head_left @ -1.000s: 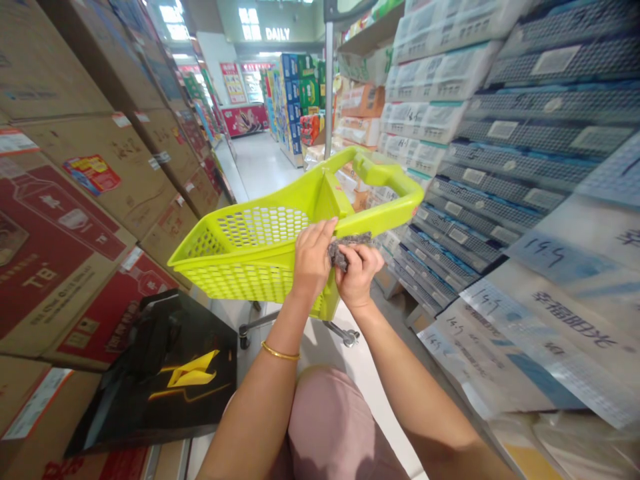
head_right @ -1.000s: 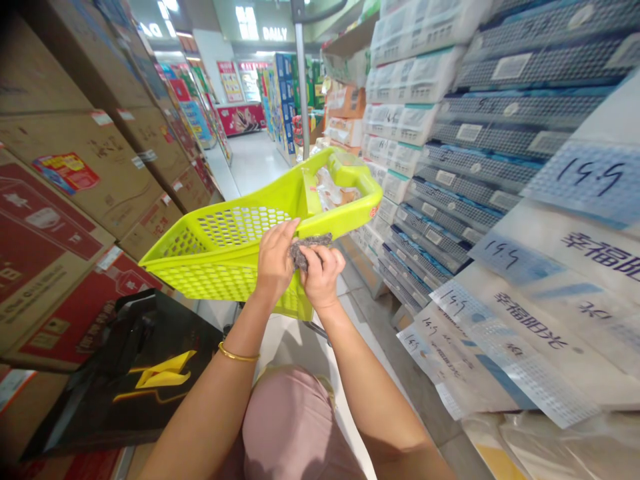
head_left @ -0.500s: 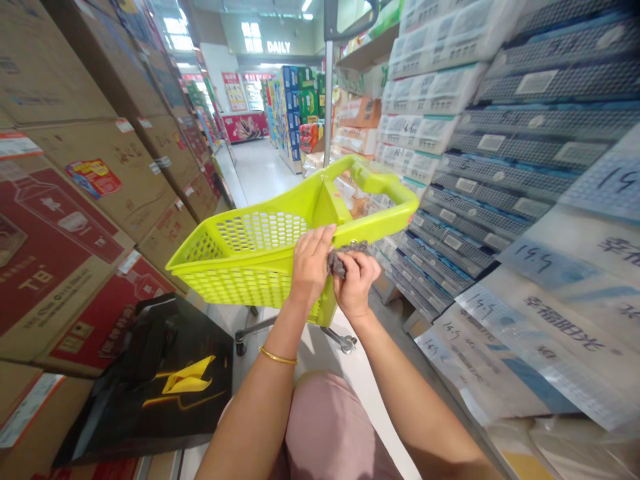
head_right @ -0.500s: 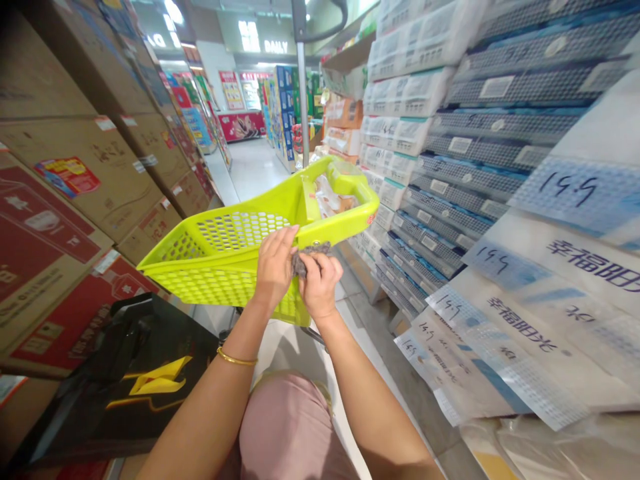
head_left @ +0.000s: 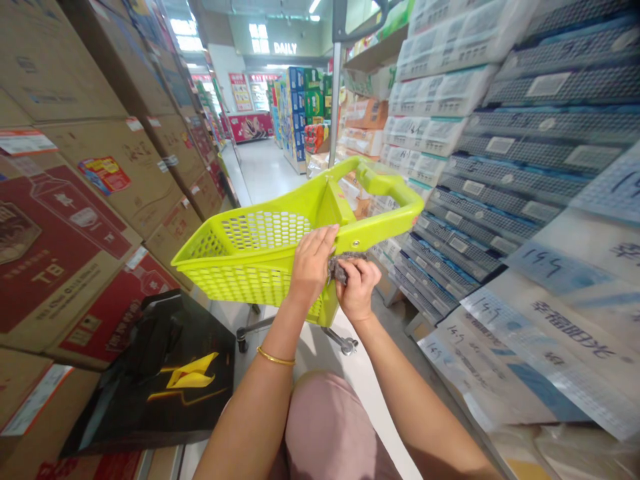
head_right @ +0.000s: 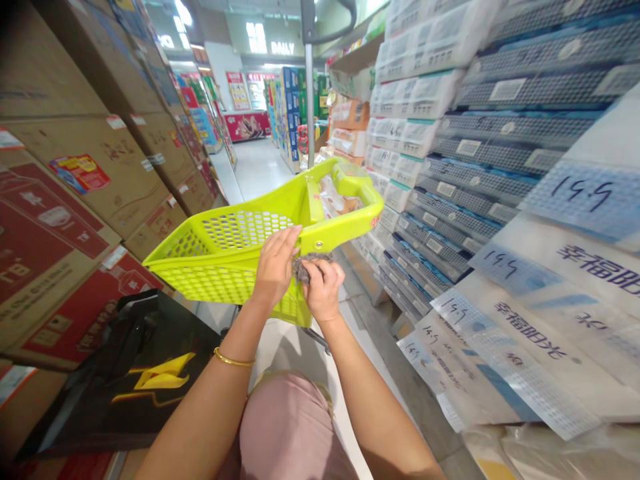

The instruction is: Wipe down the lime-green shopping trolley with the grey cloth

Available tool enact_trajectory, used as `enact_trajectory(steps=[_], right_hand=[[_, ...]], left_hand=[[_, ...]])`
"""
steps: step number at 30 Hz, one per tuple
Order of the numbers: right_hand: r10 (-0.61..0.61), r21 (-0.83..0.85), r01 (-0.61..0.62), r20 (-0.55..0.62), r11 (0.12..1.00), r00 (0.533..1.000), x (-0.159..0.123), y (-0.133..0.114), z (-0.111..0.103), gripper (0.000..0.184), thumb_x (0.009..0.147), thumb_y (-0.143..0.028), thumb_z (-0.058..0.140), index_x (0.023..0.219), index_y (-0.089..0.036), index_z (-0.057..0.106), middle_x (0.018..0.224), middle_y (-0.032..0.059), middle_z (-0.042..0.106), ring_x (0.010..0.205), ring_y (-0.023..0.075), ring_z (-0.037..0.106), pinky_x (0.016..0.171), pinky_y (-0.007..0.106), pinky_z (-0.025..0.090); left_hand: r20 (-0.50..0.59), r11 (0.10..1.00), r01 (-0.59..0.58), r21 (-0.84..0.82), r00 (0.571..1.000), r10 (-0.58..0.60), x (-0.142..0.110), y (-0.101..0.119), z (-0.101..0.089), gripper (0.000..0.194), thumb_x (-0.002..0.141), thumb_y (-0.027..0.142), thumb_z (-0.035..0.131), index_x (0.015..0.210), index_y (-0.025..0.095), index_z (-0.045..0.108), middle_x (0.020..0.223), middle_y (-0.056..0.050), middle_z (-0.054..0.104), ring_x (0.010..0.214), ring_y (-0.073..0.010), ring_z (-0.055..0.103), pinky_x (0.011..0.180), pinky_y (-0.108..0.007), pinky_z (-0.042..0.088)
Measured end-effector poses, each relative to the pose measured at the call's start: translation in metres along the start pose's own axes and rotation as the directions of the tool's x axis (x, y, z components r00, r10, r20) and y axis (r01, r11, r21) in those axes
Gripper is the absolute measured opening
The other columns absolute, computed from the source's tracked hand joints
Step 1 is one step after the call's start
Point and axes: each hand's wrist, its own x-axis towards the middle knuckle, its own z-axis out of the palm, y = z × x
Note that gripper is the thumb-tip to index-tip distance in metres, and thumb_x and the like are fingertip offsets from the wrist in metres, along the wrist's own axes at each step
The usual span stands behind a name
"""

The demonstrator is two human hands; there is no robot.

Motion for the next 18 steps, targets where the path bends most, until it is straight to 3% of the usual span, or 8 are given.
enact_trajectory(steps=[6, 9, 12, 15, 18], right_hand=[[-0.020, 0.113, 0.001, 0.164, 0.994, 0.986, -0.043, -0.003, -0.007, 0.030, 0.082, -0.016, 0.049, 0.110, -0.021, 0.058, 0.099, 0.0066, 0.054, 0.098, 0.0184, 0.048, 0.090, 0.036, 0.041], [0.019, 0.108, -0.037, 0.168, 0.993, 0.986, -0.042, -0.004, -0.009, 0.029, 0.082, -0.017, 0.049, 0.109, -0.022, 0.058, 0.101, 0.0070, 0.054, 0.098, 0.0190, 0.049, 0.090, 0.038, 0.042], [0.063, 0.078, -0.070, 0.094, 0.995, 0.994, -0.023, -0.005, -0.007, 0.027, 0.082, -0.021, 0.051, 0.107, -0.023, 0.058, 0.100, 0.0066, 0.053, 0.097, 0.0193, 0.050, 0.090, 0.038, 0.043], [0.073, 0.045, -0.074, 0.021, 0.996, 0.997, 0.004, -0.006, -0.004, 0.025, 0.082, -0.022, 0.051, 0.106, -0.023, 0.059, 0.101, 0.0069, 0.053, 0.098, 0.0192, 0.050, 0.090, 0.038, 0.042], [0.079, 0.001, -0.079, -0.022, 0.997, 0.997, 0.023, -0.007, 0.003, 0.025, 0.083, -0.022, 0.050, 0.105, -0.023, 0.061, 0.102, 0.0074, 0.053, 0.098, 0.0191, 0.050, 0.092, 0.039, 0.040]], left_hand=[[-0.068, 0.993, -0.032, 0.112, 0.997, 0.040, -0.020, -0.009, 0.004, 0.044, 0.095, 0.016, 0.028, 0.138, 0.017, 0.037, 0.137, -0.010, 0.049, 0.134, -0.0183, 0.036, 0.111, -0.039, 0.031], [-0.153, 0.982, 0.021, 0.187, 0.988, 0.009, -0.040, -0.012, 0.009, 0.037, 0.094, 0.017, 0.036, 0.129, 0.018, 0.048, 0.127, -0.012, 0.056, 0.129, -0.0203, 0.042, 0.106, -0.040, 0.036], [-0.207, 0.959, 0.072, 0.276, 0.978, -0.013, -0.057, -0.013, 0.014, 0.023, 0.092, 0.022, 0.044, 0.108, 0.017, 0.059, 0.105, -0.011, 0.064, 0.107, -0.0215, 0.056, 0.096, -0.040, 0.043], [-0.067, 0.948, 0.056, 0.313, 0.997, -0.037, -0.067, -0.014, 0.018, 0.021, 0.092, 0.024, 0.043, 0.099, 0.015, 0.061, 0.097, -0.010, 0.063, 0.094, -0.0213, 0.057, 0.086, -0.037, 0.046], [0.108, 0.945, 0.067, 0.319, 0.988, -0.107, -0.073, -0.018, 0.021, 0.020, 0.091, 0.024, 0.044, 0.093, 0.016, 0.062, 0.096, -0.011, 0.062, 0.092, -0.0220, 0.055, 0.082, -0.037, 0.046]])
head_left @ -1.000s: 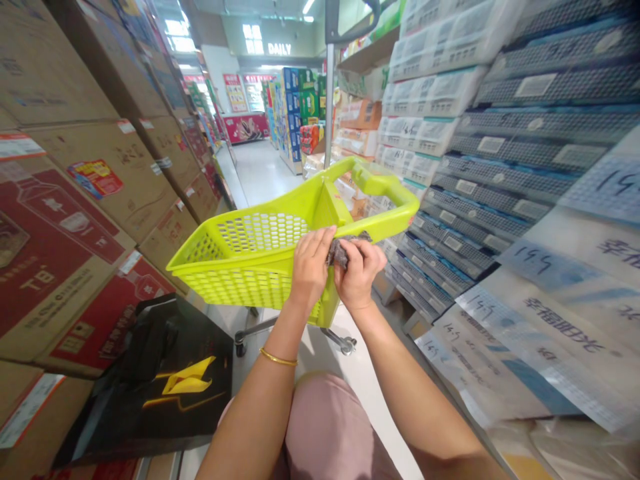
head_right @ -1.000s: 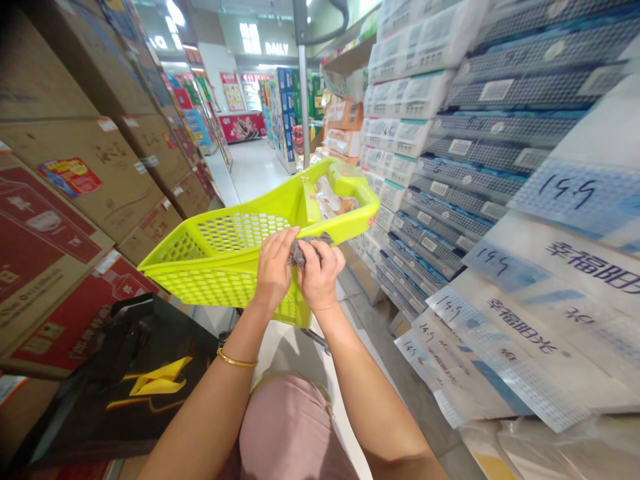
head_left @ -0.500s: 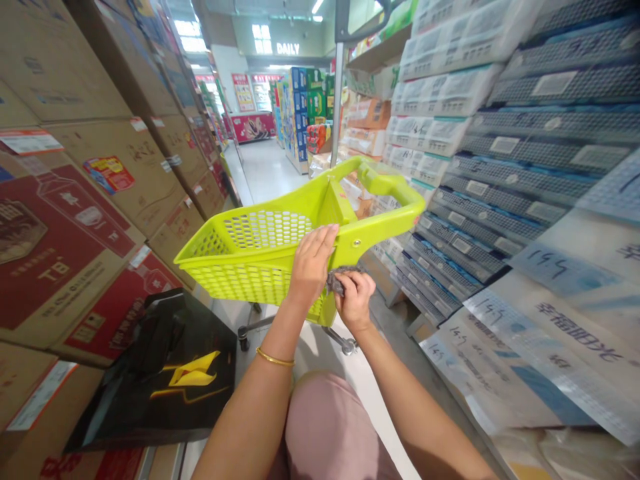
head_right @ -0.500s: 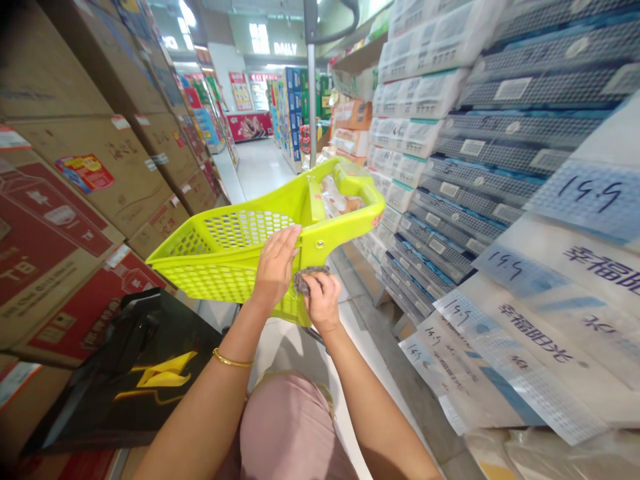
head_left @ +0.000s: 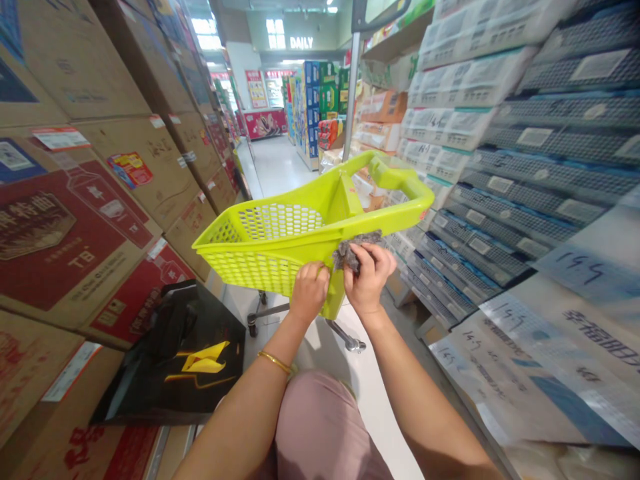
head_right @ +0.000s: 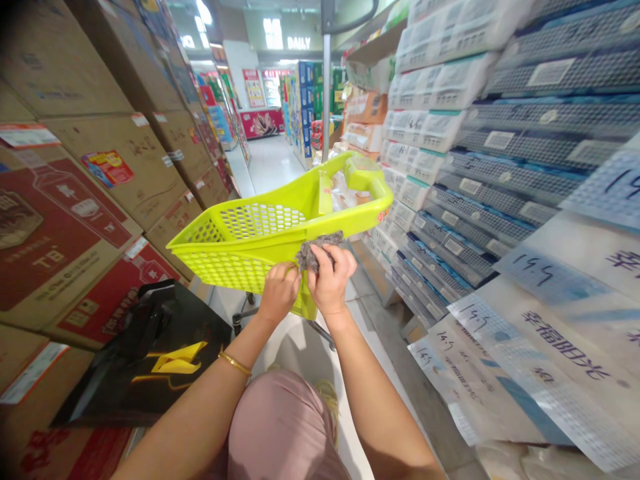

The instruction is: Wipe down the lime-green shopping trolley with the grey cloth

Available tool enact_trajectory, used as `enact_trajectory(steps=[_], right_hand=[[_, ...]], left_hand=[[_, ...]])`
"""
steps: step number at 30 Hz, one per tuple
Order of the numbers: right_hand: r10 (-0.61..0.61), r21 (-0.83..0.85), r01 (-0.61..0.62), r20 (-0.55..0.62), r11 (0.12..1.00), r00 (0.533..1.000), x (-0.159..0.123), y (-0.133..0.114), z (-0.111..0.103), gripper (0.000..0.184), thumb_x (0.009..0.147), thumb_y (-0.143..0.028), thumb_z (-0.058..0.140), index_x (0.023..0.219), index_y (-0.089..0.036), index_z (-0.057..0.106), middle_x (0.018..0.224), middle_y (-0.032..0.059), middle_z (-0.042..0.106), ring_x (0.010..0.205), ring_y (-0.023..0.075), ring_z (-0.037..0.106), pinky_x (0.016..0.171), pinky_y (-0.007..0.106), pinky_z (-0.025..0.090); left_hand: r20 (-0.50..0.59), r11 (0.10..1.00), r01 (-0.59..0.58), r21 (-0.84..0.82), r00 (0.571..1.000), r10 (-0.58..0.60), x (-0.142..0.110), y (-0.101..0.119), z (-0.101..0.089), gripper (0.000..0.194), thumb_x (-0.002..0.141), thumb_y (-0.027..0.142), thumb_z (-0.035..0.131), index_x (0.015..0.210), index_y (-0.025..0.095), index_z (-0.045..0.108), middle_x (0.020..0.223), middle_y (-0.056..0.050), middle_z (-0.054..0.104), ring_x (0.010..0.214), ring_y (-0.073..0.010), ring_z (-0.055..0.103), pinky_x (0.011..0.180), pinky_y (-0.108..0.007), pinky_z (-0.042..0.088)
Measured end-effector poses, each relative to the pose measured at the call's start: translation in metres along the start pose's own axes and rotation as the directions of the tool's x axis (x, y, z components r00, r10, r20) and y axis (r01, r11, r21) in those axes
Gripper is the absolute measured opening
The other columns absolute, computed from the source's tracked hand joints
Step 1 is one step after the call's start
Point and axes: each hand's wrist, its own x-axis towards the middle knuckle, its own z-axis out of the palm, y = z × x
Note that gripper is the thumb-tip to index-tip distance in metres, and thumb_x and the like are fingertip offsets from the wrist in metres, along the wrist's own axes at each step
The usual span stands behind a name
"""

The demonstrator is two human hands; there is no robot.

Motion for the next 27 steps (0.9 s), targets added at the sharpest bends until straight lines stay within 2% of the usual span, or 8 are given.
enact_trajectory(steps=[4, 9, 13, 16, 20, 23, 27], right_hand=[[0.004, -0.007, -0.004, 0.044, 1.000, 0.999, -0.004, 0.001, 0.010, 0.026, 0.083, -0.023, 0.049, 0.105, -0.023, 0.064, 0.105, 0.0084, 0.053, 0.101, 0.0198, 0.047, 0.094, 0.039, 0.038], [-0.078, 0.052, 0.073, 0.121, 0.996, 0.990, -0.045, 0.006, 0.018, 0.026, 0.084, -0.025, 0.051, 0.107, -0.022, 0.063, 0.103, 0.0086, 0.055, 0.100, 0.0196, 0.046, 0.093, 0.036, 0.039], [-0.079, 0.059, 0.068, 0.201, 0.996, 0.976, -0.077, 0.009, 0.021, 0.025, 0.085, -0.025, 0.050, 0.105, -0.021, 0.064, 0.101, 0.0084, 0.056, 0.099, 0.0197, 0.047, 0.092, 0.036, 0.040], [-0.088, 0.052, 0.077, 0.243, 0.996, 0.966, -0.090, 0.014, 0.023, 0.025, 0.086, -0.026, 0.049, 0.104, -0.022, 0.065, 0.100, 0.0084, 0.057, 0.100, 0.0197, 0.047, 0.093, 0.037, 0.040], [-0.142, 0.078, 0.126, 0.236, 0.989, 0.961, -0.076, 0.022, 0.025, 0.025, 0.086, -0.027, 0.050, 0.106, -0.022, 0.065, 0.100, 0.0087, 0.057, 0.100, 0.0195, 0.046, 0.092, 0.035, 0.039], [-0.169, 0.037, 0.166, 0.160, 0.985, 0.973, -0.046, 0.026, 0.027, 0.025, 0.087, -0.029, 0.049, 0.106, -0.025, 0.065, 0.102, 0.0079, 0.056, 0.100, 0.0190, 0.045, 0.093, 0.035, 0.039], [-0.128, -0.004, 0.129, 0.058, 0.992, 0.990, -0.009, 0.030, 0.030, 0.025, 0.086, -0.031, 0.049, 0.106, -0.024, 0.064, 0.105, 0.0084, 0.053, 0.102, 0.0199, 0.044, 0.094, 0.038, 0.037]], left_hand=[[0.124, 1.000, -0.017, 0.021, 0.992, 0.014, -0.005, -0.005, 0.007, 0.018, 0.090, 0.020, 0.045, 0.087, 0.017, 0.062, 0.096, -0.010, 0.061, 0.092, -0.0224, 0.054, 0.081, -0.037, 0.046], [0.137, 0.994, -0.101, 0.051, 0.986, 0.093, -0.009, -0.007, 0.017, 0.021, 0.089, 0.017, 0.045, 0.085, 0.014, 0.065, 0.092, -0.011, 0.061, 0.096, -0.0238, 0.055, 0.087, -0.041, 0.047], [0.160, 0.989, -0.145, 0.015, 0.977, 0.141, -0.011, -0.009, 0.026, 0.021, 0.088, 0.014, 0.046, 0.091, 0.013, 0.067, 0.093, -0.011, 0.063, 0.103, -0.0234, 0.055, 0.094, -0.041, 0.046], [0.167, 0.990, -0.144, -0.014, 0.975, 0.144, -0.011, -0.011, 0.028, 0.020, 0.087, 0.013, 0.048, 0.095, 0.011, 0.066, 0.094, -0.012, 0.063, 0.106, -0.0236, 0.054, 0.097, -0.040, 0.046], [0.172, 0.990, -0.136, -0.022, 0.975, 0.138, -0.008, -0.013, 0.028, 0.020, 0.087, 0.012, 0.047, 0.087, 0.013, 0.067, 0.091, -0.011, 0.062, 0.104, -0.0233, 0.053, 0.094, -0.040, 0.047], [0.172, 0.992, -0.124, -0.031, 0.977, 0.127, -0.006, -0.012, 0.028, 0.020, 0.088, 0.014, 0.047, 0.081, 0.013, 0.066, 0.089, -0.009, 0.062, 0.099, -0.0225, 0.053, 0.091, -0.038, 0.047], [0.174, 0.995, -0.092, -0.043, 0.980, 0.098, -0.005, -0.011, 0.028, 0.020, 0.089, 0.015, 0.046, 0.085, 0.013, 0.065, 0.093, -0.008, 0.062, 0.098, -0.0216, 0.052, 0.090, -0.036, 0.046]])
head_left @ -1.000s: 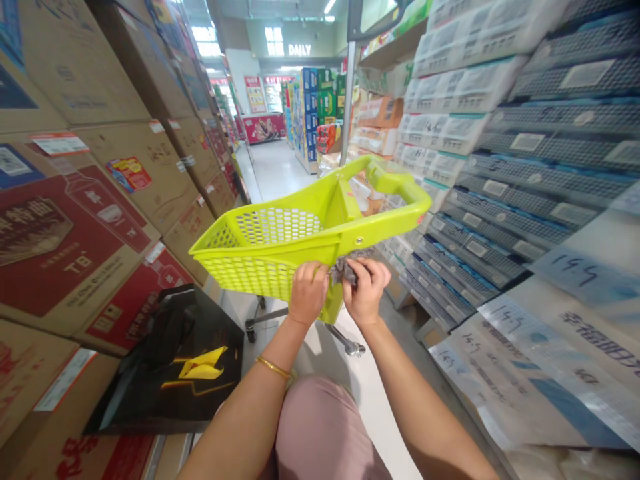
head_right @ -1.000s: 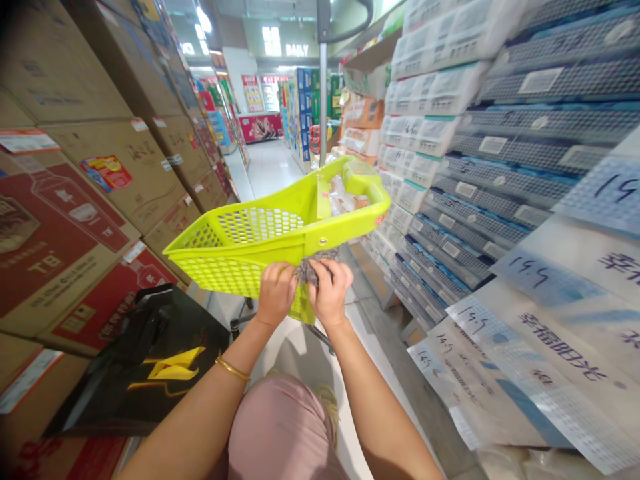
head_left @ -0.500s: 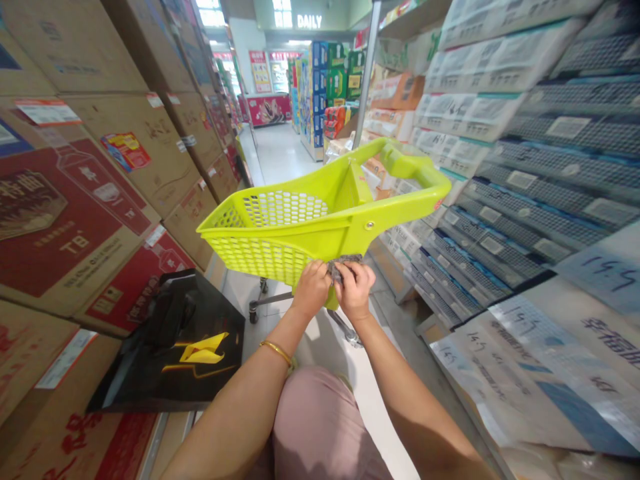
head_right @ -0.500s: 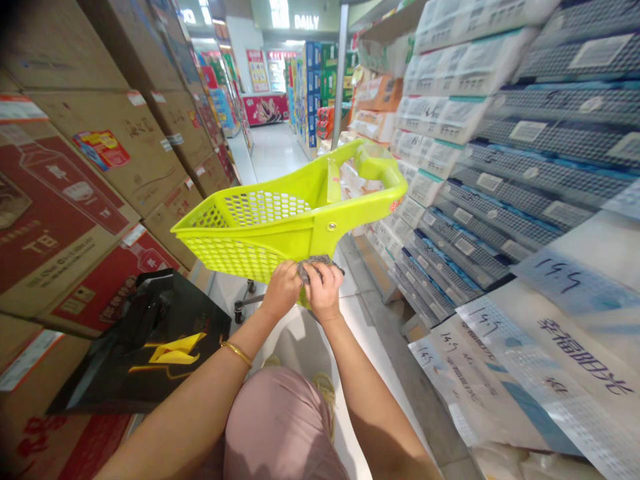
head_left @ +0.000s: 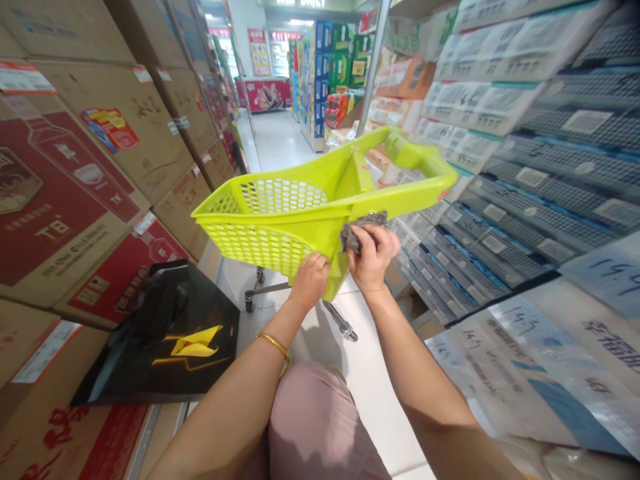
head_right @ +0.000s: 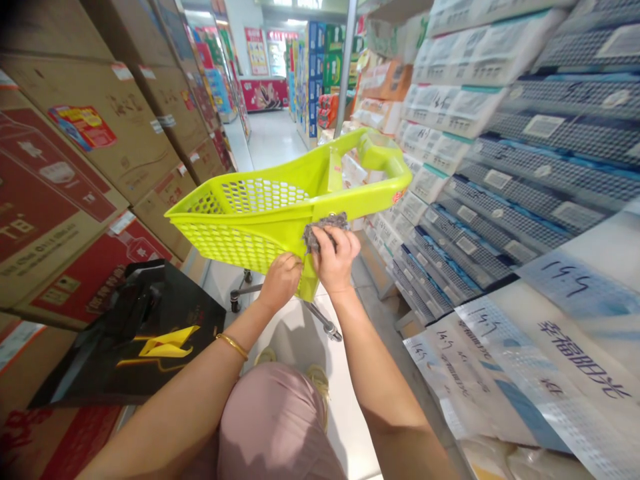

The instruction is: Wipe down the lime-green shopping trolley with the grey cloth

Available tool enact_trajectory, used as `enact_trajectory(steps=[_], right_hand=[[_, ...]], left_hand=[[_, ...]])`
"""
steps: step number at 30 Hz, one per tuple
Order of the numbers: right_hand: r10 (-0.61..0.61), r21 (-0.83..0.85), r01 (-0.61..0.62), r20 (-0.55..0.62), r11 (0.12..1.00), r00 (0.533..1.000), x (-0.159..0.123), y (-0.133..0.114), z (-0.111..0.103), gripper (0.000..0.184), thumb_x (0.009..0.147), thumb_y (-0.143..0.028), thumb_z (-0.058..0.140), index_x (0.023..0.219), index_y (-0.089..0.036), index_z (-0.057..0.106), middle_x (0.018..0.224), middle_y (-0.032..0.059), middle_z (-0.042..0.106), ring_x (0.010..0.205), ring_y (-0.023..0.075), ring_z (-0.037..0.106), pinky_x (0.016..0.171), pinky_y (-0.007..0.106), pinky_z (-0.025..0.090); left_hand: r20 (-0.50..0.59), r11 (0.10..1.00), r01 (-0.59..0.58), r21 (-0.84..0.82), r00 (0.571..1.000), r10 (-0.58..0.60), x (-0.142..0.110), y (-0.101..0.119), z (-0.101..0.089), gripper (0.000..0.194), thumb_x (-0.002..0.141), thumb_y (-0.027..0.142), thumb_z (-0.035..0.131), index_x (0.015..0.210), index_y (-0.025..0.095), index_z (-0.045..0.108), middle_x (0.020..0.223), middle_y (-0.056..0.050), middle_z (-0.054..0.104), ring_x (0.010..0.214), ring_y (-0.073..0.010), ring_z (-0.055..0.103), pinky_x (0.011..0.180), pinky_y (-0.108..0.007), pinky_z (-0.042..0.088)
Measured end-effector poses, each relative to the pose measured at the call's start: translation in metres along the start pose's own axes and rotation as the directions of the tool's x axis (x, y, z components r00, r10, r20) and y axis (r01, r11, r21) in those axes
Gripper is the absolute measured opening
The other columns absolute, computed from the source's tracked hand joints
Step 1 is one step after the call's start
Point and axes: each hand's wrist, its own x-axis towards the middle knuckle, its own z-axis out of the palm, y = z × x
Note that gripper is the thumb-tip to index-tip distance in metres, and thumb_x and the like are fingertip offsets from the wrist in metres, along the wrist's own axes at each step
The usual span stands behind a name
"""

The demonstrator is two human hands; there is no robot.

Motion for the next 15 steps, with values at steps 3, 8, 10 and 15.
enact_trajectory(steps=[3, 8, 10, 15], right_hand=[[0.023, -0.002, -0.023, 0.006, 1.000, 1.000, 0.004, 0.002, 0.001, 0.026, 0.086, -0.033, 0.049, 0.105, -0.024, 0.065, 0.105, 0.0086, 0.052, 0.103, 0.0206, 0.043, 0.095, 0.040, 0.036], [0.005, -0.015, -0.004, 0.101, 1.000, 0.995, -0.033, -0.001, 0.005, 0.026, 0.087, -0.032, 0.048, 0.103, -0.025, 0.066, 0.102, 0.0085, 0.055, 0.102, 0.0200, 0.044, 0.094, 0.037, 0.038], [-0.007, -0.017, 0.010, 0.151, 1.000, 0.989, -0.052, -0.004, 0.007, 0.025, 0.087, -0.033, 0.049, 0.103, -0.025, 0.067, 0.101, 0.0082, 0.056, 0.101, 0.0198, 0.044, 0.094, 0.037, 0.038], [-0.004, 0.088, -0.017, 0.230, 0.996, 0.973, -0.090, -0.010, 0.010, 0.025, 0.086, -0.028, 0.052, 0.106, -0.022, 0.066, 0.101, 0.0097, 0.058, 0.101, 0.0197, 0.045, 0.093, 0.036, 0.038]], left_hand=[[0.000, 1.000, -0.006, -0.004, 1.000, 0.006, 0.001, 0.001, -0.001, 0.021, 0.090, 0.016, 0.044, 0.088, 0.013, 0.065, 0.095, -0.008, 0.062, 0.099, -0.0217, 0.051, 0.090, -0.036, 0.045], [0.003, 0.999, -0.051, -0.014, 0.999, 0.051, 0.002, 0.000, -0.001, 0.021, 0.089, 0.016, 0.045, 0.084, 0.013, 0.065, 0.093, -0.009, 0.061, 0.100, -0.0222, 0.052, 0.091, -0.039, 0.047], [0.009, 0.999, -0.053, -0.011, 0.999, 0.053, 0.002, 0.000, 0.000, 0.021, 0.088, 0.014, 0.045, 0.083, 0.013, 0.065, 0.092, -0.010, 0.061, 0.102, -0.0228, 0.052, 0.094, -0.041, 0.046], [0.053, 0.998, -0.048, 0.032, 0.998, 0.047, 0.000, -0.003, 0.004, 0.021, 0.089, 0.013, 0.045, 0.095, 0.011, 0.065, 0.101, -0.011, 0.062, 0.110, -0.0235, 0.051, 0.098, -0.040, 0.045]])
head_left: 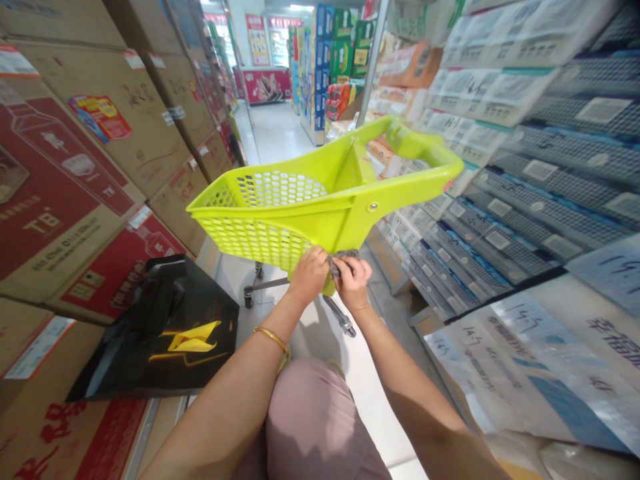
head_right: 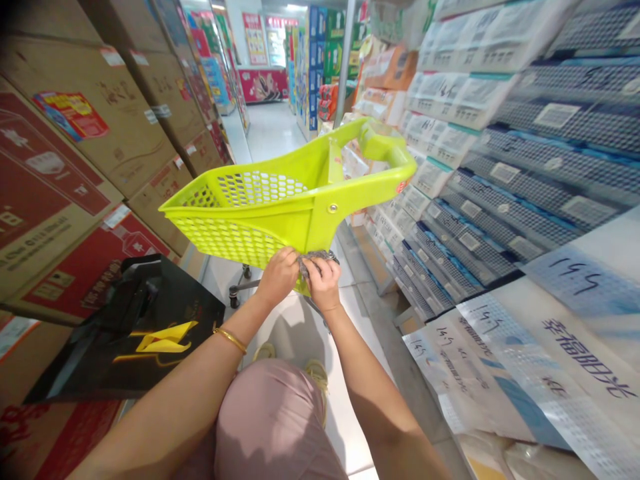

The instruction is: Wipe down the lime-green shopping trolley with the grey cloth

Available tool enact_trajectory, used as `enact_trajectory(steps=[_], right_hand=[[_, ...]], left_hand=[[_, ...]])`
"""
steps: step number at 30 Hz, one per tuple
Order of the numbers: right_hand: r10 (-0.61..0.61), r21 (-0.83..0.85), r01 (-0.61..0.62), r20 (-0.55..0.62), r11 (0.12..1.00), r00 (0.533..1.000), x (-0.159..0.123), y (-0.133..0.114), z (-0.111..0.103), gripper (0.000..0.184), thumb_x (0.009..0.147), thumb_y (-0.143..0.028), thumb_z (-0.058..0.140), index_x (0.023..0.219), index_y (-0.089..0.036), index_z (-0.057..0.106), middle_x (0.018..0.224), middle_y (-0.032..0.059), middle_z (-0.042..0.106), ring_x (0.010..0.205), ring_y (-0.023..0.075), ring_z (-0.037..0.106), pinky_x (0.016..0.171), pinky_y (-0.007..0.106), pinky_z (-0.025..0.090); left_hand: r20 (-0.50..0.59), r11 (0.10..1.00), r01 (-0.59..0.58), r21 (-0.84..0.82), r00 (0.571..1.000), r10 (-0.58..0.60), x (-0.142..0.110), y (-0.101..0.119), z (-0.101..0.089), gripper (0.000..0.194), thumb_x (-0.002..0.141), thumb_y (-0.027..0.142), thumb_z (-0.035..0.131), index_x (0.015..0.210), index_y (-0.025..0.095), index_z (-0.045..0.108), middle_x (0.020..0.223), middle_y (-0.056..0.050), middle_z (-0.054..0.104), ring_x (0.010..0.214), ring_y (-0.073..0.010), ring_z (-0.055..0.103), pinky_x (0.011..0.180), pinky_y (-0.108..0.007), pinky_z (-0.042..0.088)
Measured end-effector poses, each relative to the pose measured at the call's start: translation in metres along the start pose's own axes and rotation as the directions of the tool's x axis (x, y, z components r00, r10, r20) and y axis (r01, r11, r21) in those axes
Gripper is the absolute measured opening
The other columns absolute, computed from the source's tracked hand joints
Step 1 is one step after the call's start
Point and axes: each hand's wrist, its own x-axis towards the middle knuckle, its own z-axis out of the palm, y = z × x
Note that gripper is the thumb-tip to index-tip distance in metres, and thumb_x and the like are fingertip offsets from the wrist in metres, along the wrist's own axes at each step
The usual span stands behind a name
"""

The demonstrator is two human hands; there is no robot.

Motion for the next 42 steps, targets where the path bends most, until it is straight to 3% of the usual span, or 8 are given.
enact_trajectory(steps=[4, 7, 13, 20, 25, 30, 36, 42], right_hand=[[-0.001, 0.005, 0.001, 0.029, 1.000, 1.000, -0.005, 0.001, -0.001, 0.024, 0.086, -0.027, 0.053, 0.105, -0.021, 0.067, 0.100, 0.0091, 0.058, 0.099, 0.0193, 0.046, 0.092, 0.035, 0.039], [-0.013, -0.038, 0.015, 0.055, 0.999, 0.998, 0.012, 0.005, -0.007, 0.024, 0.087, -0.028, 0.051, 0.105, -0.025, 0.067, 0.100, 0.0074, 0.059, 0.098, 0.0182, 0.046, 0.093, 0.035, 0.038], [0.047, -0.074, -0.054, -0.088, 0.996, 0.995, 0.051, 0.010, -0.014, 0.025, 0.087, -0.031, 0.050, 0.107, -0.025, 0.066, 0.105, 0.0087, 0.056, 0.105, 0.0199, 0.043, 0.097, 0.037, 0.036], [-0.013, -0.054, 0.013, -0.014, 0.998, 1.000, 0.002, 0.003, -0.002, 0.022, 0.087, -0.027, 0.051, 0.104, -0.023, 0.065, 0.099, 0.0077, 0.057, 0.099, 0.0187, 0.045, 0.093, 0.034, 0.039], [0.000, -0.012, 0.001, 0.060, 1.000, 0.998, -0.026, 0.000, 0.002, 0.023, 0.086, -0.024, 0.051, 0.106, -0.022, 0.063, 0.100, 0.0068, 0.058, 0.098, 0.0189, 0.045, 0.090, 0.034, 0.039], [0.024, -0.026, -0.023, 0.054, 0.999, 0.998, -0.008, -0.004, -0.006, 0.026, 0.086, -0.025, 0.049, 0.107, -0.022, 0.063, 0.101, 0.0069, 0.058, 0.098, 0.0189, 0.047, 0.091, 0.035, 0.039], [0.054, -0.043, -0.059, -0.103, 0.997, 0.993, 0.033, -0.007, -0.011, 0.026, 0.087, -0.027, 0.049, 0.107, -0.022, 0.064, 0.104, 0.0086, 0.056, 0.100, 0.0191, 0.047, 0.095, 0.036, 0.038], [0.053, -0.021, -0.054, -0.069, 0.998, 0.996, 0.012, -0.007, 0.004, 0.025, 0.088, -0.027, 0.050, 0.107, -0.022, 0.065, 0.101, 0.0084, 0.057, 0.098, 0.0187, 0.046, 0.093, 0.034, 0.037]], left_hand=[[0.014, 1.000, -0.003, 0.008, 1.000, 0.003, 0.000, -0.001, 0.000, 0.021, 0.089, 0.014, 0.046, 0.096, 0.011, 0.066, 0.100, -0.011, 0.062, 0.110, -0.0236, 0.051, 0.099, -0.039, 0.044], [0.010, 1.000, 0.004, 0.024, 1.000, -0.004, 0.001, -0.001, 0.000, 0.022, 0.089, 0.013, 0.044, 0.094, 0.011, 0.066, 0.098, -0.011, 0.062, 0.107, -0.0235, 0.052, 0.098, -0.039, 0.045], [-0.016, 1.000, 0.006, 0.015, 1.000, -0.006, 0.002, -0.001, 0.003, 0.026, 0.092, 0.014, 0.039, 0.091, 0.012, 0.065, 0.095, -0.009, 0.063, 0.102, -0.0220, 0.054, 0.092, -0.037, 0.047], [-0.111, 0.999, 0.003, -0.052, 0.994, -0.008, -0.010, -0.003, 0.012, 0.019, 0.090, 0.015, 0.044, 0.093, 0.016, 0.063, 0.100, -0.009, 0.063, 0.110, -0.0218, 0.051, 0.099, -0.038, 0.044], [-0.147, 0.987, 0.147, -0.064, 0.977, -0.155, -0.021, -0.003, 0.015, 0.018, 0.091, 0.019, 0.045, 0.088, 0.016, 0.062, 0.094, -0.008, 0.062, 0.092, -0.0214, 0.053, 0.084, -0.035, 0.048], [-0.079, 0.979, 0.195, -0.052, 0.977, -0.199, -0.028, -0.006, 0.021, 0.017, 0.090, 0.017, 0.045, 0.089, 0.015, 0.062, 0.095, -0.009, 0.060, 0.090, -0.0211, 0.052, 0.081, -0.033, 0.046], [-0.065, 0.974, 0.227, -0.023, 0.971, -0.228, -0.030, -0.002, 0.028, 0.019, 0.092, 0.019, 0.043, 0.093, 0.017, 0.062, 0.098, -0.008, 0.059, 0.094, -0.0207, 0.050, 0.083, -0.032, 0.043], [-0.068, 0.960, 0.280, -0.004, 0.958, -0.280, -0.026, 0.007, 0.034, 0.023, 0.092, 0.017, 0.040, 0.084, 0.016, 0.061, 0.093, -0.009, 0.059, 0.090, -0.0214, 0.050, 0.082, -0.034, 0.042]])
